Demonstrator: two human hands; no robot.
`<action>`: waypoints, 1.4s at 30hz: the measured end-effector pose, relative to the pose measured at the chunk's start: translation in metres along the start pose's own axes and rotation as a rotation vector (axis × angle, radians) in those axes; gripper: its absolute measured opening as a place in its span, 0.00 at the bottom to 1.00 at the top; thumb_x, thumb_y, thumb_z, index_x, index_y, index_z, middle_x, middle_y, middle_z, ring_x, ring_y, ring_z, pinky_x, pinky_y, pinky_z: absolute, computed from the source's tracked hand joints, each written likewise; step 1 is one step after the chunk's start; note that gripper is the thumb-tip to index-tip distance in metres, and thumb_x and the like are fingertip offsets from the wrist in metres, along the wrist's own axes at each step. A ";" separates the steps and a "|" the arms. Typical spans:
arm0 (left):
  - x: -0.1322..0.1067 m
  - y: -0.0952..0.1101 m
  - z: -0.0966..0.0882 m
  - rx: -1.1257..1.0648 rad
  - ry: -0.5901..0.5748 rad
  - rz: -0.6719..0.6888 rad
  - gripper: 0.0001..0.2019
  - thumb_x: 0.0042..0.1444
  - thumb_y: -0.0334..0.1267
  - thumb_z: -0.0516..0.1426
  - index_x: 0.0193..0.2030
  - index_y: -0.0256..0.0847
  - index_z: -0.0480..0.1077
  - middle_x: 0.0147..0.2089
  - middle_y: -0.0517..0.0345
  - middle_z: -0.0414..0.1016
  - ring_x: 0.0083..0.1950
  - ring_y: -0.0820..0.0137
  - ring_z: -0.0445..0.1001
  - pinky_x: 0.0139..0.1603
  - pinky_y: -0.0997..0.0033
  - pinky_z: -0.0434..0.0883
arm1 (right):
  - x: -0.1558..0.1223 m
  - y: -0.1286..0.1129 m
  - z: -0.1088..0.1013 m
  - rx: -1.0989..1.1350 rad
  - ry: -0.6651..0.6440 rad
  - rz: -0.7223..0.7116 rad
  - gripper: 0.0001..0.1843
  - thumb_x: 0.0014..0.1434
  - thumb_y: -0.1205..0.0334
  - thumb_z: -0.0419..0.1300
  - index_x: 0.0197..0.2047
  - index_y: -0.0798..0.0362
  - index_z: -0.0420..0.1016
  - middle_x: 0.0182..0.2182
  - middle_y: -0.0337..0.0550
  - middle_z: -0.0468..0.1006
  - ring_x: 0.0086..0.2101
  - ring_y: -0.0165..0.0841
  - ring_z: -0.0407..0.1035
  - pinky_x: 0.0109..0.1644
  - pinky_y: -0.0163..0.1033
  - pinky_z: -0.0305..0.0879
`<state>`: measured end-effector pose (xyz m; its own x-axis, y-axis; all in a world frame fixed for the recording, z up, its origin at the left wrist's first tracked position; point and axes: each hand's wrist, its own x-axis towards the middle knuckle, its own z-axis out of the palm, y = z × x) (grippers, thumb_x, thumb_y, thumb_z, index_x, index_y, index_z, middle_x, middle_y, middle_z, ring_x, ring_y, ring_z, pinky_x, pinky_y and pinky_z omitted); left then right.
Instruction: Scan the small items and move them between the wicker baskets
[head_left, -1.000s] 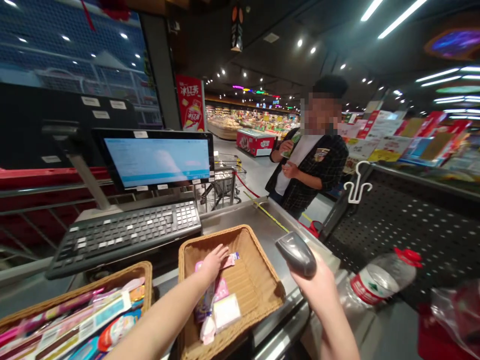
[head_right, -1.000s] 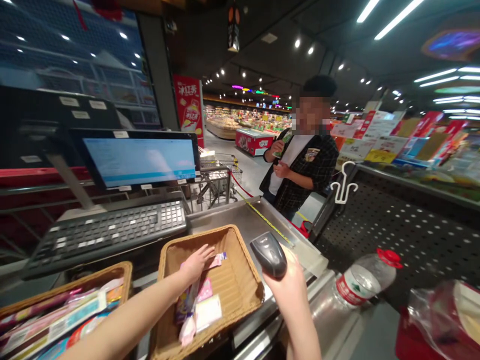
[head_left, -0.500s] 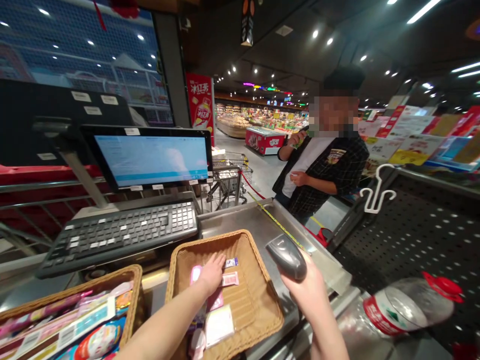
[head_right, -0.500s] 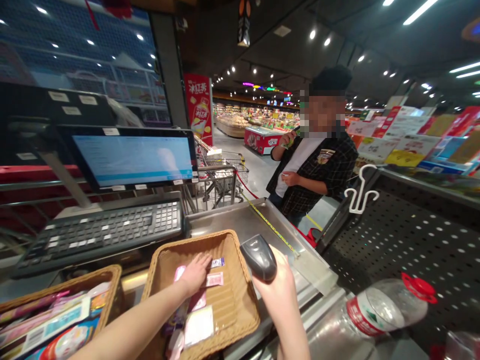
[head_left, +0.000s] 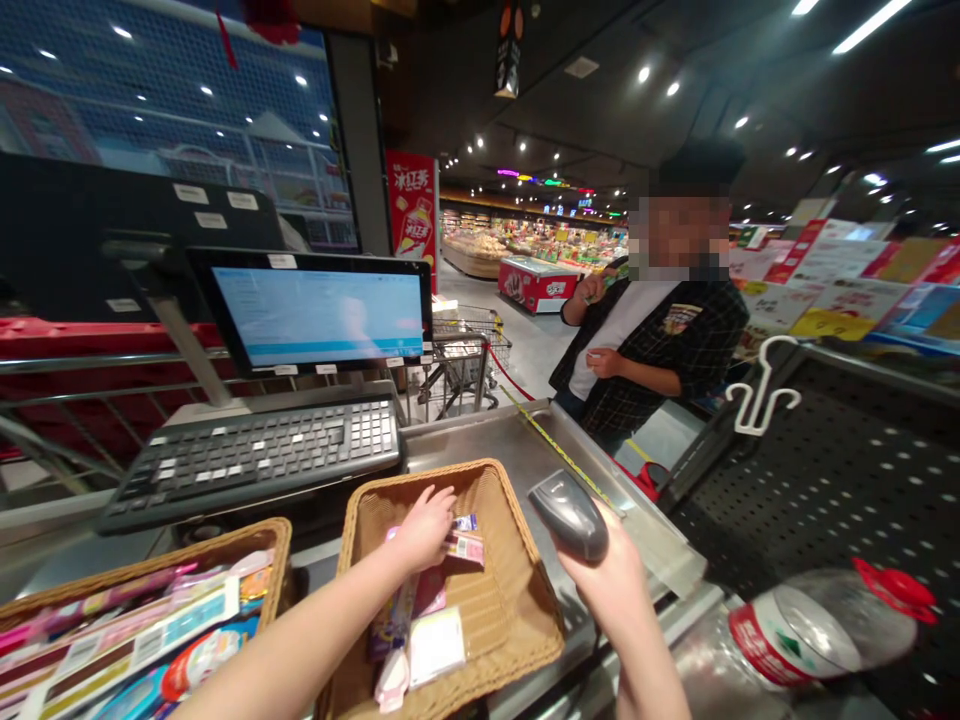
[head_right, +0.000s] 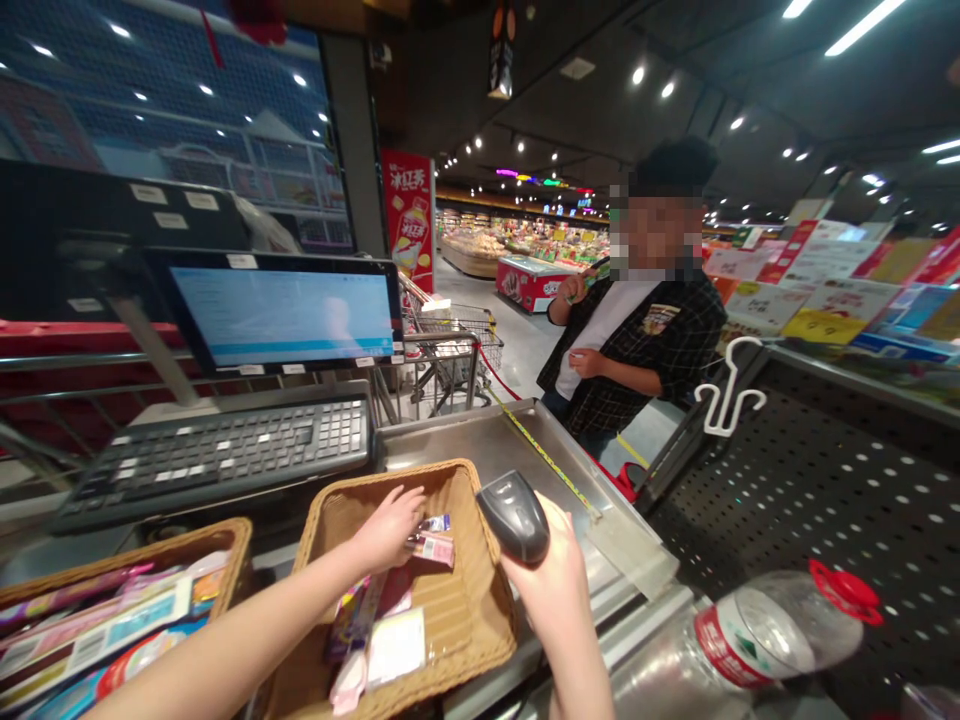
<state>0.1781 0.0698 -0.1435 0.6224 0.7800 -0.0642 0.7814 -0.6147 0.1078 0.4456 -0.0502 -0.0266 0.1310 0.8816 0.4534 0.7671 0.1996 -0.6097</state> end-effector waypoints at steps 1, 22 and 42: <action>-0.004 0.001 -0.010 -0.010 0.034 0.013 0.19 0.43 0.38 0.60 0.45 0.38 0.74 0.63 0.40 0.67 0.71 0.51 0.55 0.73 0.47 0.42 | 0.000 -0.002 -0.001 0.000 0.000 0.000 0.19 0.53 0.56 0.61 0.48 0.52 0.78 0.45 0.50 0.80 0.46 0.45 0.74 0.51 0.49 0.70; -0.206 -0.063 -0.178 0.293 0.835 -0.200 0.10 0.59 0.44 0.57 0.45 0.44 0.73 0.69 0.50 0.62 0.72 0.51 0.53 0.71 0.37 0.38 | -0.005 -0.162 0.062 0.088 0.005 -0.292 0.23 0.47 0.65 0.59 0.49 0.52 0.75 0.49 0.51 0.78 0.54 0.48 0.69 0.62 0.55 0.59; -0.358 -0.121 -0.184 0.285 0.933 -0.457 0.11 0.56 0.39 0.62 0.46 0.45 0.75 0.71 0.51 0.58 0.72 0.55 0.54 0.72 0.40 0.34 | -0.072 -0.314 0.124 0.158 -0.243 -0.508 0.20 0.47 0.70 0.60 0.46 0.49 0.77 0.48 0.48 0.77 0.55 0.49 0.66 0.60 0.56 0.60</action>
<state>-0.1475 -0.1137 0.0495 0.0833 0.6504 0.7550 0.9881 -0.1524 0.0223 0.1173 -0.1229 0.0514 -0.3907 0.7278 0.5636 0.5904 0.6679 -0.4532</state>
